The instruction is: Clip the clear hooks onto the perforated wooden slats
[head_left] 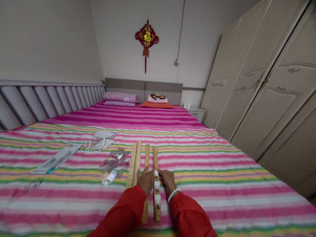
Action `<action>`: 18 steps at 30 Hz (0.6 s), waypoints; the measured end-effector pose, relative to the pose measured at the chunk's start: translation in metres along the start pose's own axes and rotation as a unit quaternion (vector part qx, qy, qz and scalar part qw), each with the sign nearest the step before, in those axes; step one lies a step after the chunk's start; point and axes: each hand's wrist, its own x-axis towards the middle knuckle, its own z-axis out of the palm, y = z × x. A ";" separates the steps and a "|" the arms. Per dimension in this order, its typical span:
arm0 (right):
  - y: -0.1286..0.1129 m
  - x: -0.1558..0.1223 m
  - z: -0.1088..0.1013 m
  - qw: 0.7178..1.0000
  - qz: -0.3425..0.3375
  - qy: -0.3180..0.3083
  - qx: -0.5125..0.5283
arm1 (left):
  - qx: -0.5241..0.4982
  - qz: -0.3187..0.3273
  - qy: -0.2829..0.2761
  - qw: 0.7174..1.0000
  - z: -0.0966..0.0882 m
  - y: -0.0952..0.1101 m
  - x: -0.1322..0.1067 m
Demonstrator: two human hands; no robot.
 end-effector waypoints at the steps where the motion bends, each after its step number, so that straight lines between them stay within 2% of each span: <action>1: 0.001 -0.001 -0.001 1.000 -0.005 -0.001 -0.005 | -0.002 -0.005 -0.001 1.000 -0.001 0.002 -0.002; 8: 0.012 -0.024 -0.012 0.999 -0.031 -0.009 -0.013 | -0.015 -0.017 -0.029 0.999 -0.002 0.015 -0.036; 12: 0.018 -0.034 -0.018 0.999 -0.025 -0.032 -0.008 | -0.023 -0.003 -0.028 0.999 0.003 0.011 -0.052; 15: 0.019 -0.033 -0.020 0.999 -0.007 -0.042 -0.012 | -0.026 0.020 -0.019 0.999 -0.005 -0.006 -0.043; 18: 0.020 -0.030 -0.020 0.999 0.017 -0.047 -0.015 | -0.039 0.011 0.044 0.998 -0.035 -0.036 -0.015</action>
